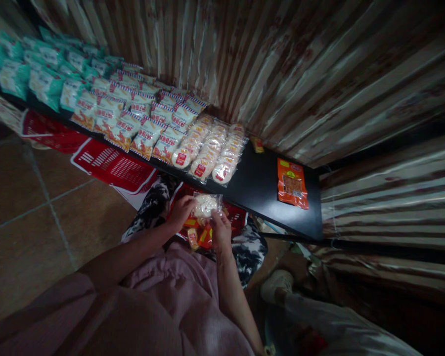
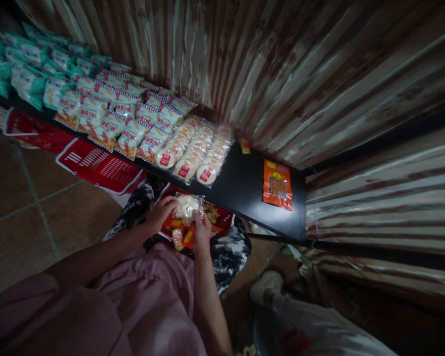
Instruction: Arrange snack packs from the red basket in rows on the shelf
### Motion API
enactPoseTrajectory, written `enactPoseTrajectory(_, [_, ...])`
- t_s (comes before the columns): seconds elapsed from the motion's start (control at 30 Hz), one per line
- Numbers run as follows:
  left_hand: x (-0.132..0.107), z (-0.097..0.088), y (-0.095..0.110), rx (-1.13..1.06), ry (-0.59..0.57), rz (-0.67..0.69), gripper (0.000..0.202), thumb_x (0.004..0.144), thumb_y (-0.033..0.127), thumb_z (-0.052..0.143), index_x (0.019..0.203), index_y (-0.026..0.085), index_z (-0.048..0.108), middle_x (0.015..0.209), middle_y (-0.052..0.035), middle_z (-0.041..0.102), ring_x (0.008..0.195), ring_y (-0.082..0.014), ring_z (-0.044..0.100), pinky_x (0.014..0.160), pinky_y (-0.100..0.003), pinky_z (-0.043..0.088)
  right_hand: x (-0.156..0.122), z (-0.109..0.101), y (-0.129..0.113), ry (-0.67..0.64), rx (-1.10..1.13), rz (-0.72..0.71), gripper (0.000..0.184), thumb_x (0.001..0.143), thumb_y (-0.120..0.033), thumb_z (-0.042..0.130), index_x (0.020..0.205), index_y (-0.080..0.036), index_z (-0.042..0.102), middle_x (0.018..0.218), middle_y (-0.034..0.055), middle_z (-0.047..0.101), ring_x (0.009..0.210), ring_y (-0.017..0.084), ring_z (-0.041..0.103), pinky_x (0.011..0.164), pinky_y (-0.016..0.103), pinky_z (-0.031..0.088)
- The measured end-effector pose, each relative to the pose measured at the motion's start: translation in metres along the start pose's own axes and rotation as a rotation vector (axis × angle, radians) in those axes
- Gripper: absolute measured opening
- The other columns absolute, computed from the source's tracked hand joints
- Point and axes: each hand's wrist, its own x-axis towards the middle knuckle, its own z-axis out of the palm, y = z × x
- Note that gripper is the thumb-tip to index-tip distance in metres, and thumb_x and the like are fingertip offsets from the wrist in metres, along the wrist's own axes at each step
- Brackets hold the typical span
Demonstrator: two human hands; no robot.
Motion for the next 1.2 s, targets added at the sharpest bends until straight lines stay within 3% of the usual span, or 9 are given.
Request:
enactPoseTrajectory(0.2, [0.005,0.004,-0.012,-0.064,0.007,-0.012,0.019,0.068,0.033,0.061,0.077,0.017,0.063,0.065,0.0012,0.061,0.063,-0.0125,0.055,0.06,-0.021,0.042,0.001,-0.008,0.004,0.027,-0.061,-0.059,0.031,0.061,-0.036,0.074,0.085,-0.018,0.067,0.076,-0.0012,0.069,0.061,0.009,0.058,0.058,0.021,0.047])
enactPoseTrajectory(0.37, [0.003,0.008,-0.021,-0.069,-0.011,-0.029,0.02,0.068,0.031,0.063,0.08,0.016,0.064,0.071,-0.0018,0.065,0.068,-0.0142,0.059,0.063,-0.023,0.046,-0.001,-0.008,0.001,0.021,-0.031,-0.107,0.042,0.062,-0.034,0.074,0.1,-0.02,0.067,0.09,0.0008,0.071,0.077,0.013,0.064,0.073,0.026,0.05])
enactPoseTrajectory(0.5, [0.003,0.008,-0.025,-0.078,0.053,-0.02,0.018,0.068,0.028,0.064,0.08,0.016,0.064,0.077,-0.0034,0.067,0.073,-0.0147,0.061,0.068,-0.025,0.048,-0.004,-0.007,0.0,-0.006,-0.088,-0.106,0.042,0.061,-0.031,0.075,0.1,-0.017,0.069,0.094,0.0032,0.071,0.084,0.016,0.064,0.081,0.031,0.049])
enactPoseTrajectory(0.63, [0.001,0.006,-0.018,-0.264,0.018,-0.105,0.021,0.066,0.029,0.065,0.082,0.016,0.061,0.075,-0.0031,0.067,0.068,-0.0151,0.063,0.066,-0.027,0.05,-0.007,-0.008,0.003,-0.087,-0.223,-0.136,0.038,0.062,-0.031,0.074,0.097,-0.019,0.07,0.095,0.0035,0.071,0.087,0.018,0.063,0.084,0.034,0.048])
enactPoseTrajectory(0.87, [-0.001,-0.001,-0.012,-0.598,-0.012,-0.276,0.024,0.073,0.038,0.056,0.08,0.015,0.059,0.071,-0.0056,0.068,0.069,-0.018,0.066,0.067,-0.031,0.053,-0.012,-0.009,0.004,-0.252,-0.464,-0.429,0.019,0.072,-0.026,0.065,0.089,-0.025,0.072,0.107,0.0044,0.066,0.105,0.019,0.056,0.095,0.037,0.042])
enactPoseTrajectory(1.07, [-0.002,0.001,-0.014,-0.668,-0.063,-0.278,0.039,0.075,0.049,0.053,0.089,0.014,0.061,0.077,-0.0074,0.069,0.077,-0.0204,0.066,0.067,-0.031,0.052,-0.016,-0.009,0.008,-0.281,-0.713,-0.756,0.029,0.077,-0.015,0.053,0.097,-0.027,0.07,0.111,0.0056,0.062,0.109,0.02,0.053,0.097,0.042,0.041])
enactPoseTrajectory(1.2, [-0.003,0.003,-0.014,-0.634,-0.054,-0.268,0.036,0.066,0.043,0.062,0.086,0.013,0.061,0.073,-0.0062,0.068,0.074,-0.0204,0.066,0.066,-0.03,0.051,-0.018,-0.009,0.016,-0.277,-0.872,-0.917,0.037,0.077,-0.01,0.047,0.102,-0.028,0.068,0.113,0.0051,0.061,0.114,0.02,0.049,0.099,0.045,0.039])
